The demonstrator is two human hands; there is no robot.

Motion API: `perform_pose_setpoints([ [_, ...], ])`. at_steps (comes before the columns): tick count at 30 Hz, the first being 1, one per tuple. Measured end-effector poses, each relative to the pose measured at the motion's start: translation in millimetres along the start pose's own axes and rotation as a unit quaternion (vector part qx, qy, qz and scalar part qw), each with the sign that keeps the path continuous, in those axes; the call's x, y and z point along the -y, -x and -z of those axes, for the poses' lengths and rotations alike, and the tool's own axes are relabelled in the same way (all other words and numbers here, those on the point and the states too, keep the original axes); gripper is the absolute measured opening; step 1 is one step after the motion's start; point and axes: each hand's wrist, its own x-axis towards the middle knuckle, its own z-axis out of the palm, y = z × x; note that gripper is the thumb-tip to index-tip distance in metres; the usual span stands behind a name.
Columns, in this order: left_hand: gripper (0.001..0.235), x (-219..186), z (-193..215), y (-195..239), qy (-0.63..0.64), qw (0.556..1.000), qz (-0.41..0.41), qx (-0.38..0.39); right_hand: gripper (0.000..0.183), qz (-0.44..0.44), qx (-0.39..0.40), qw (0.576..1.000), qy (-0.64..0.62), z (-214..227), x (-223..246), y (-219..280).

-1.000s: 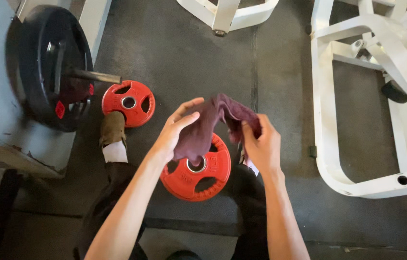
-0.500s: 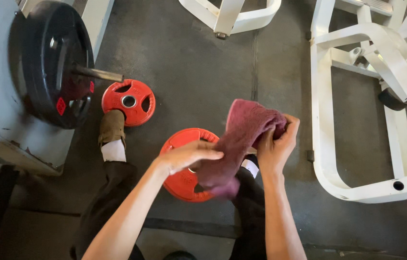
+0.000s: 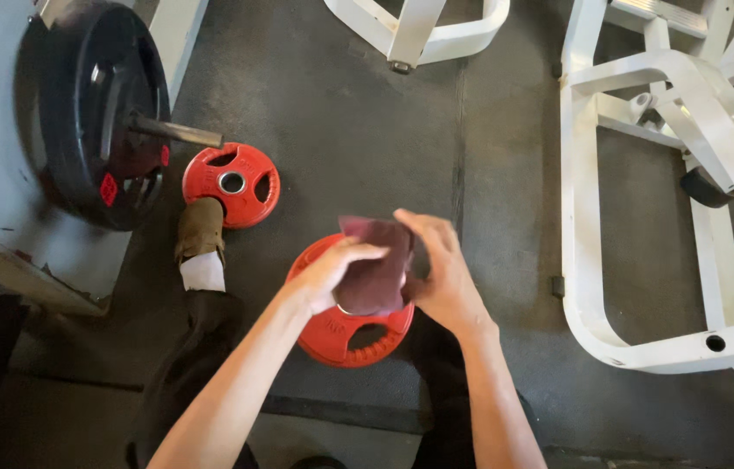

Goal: The person sits on the gym floor and wipes a red weight plate with a purple cloth. They clean the surface and edges of the plate, folding the cloth occasionally, while another red plate and a barbell remain nearby.

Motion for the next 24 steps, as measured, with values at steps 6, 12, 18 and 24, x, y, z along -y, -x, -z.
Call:
perform_pose_setpoints([
  [6,0.053,-12,-18,15,-0.428,0.903,-0.049,0.0,0.064,-0.046,0.014,0.994,0.101,-6,-12,0],
  [12,0.035,-18,-13,15,-0.325,0.94,-0.099,-0.02,0.032,0.003,-0.096,0.994,0.058,-5,-23,1],
  [18,0.027,-16,-3,3,-0.31,0.938,-0.153,-0.01,0.024,-0.049,-0.118,0.986,0.103,-18,-48,16],
  [24,0.02,-14,1,8,-0.332,0.921,-0.206,0.0,0.018,-0.085,-0.064,0.986,0.129,-14,-57,17],
])
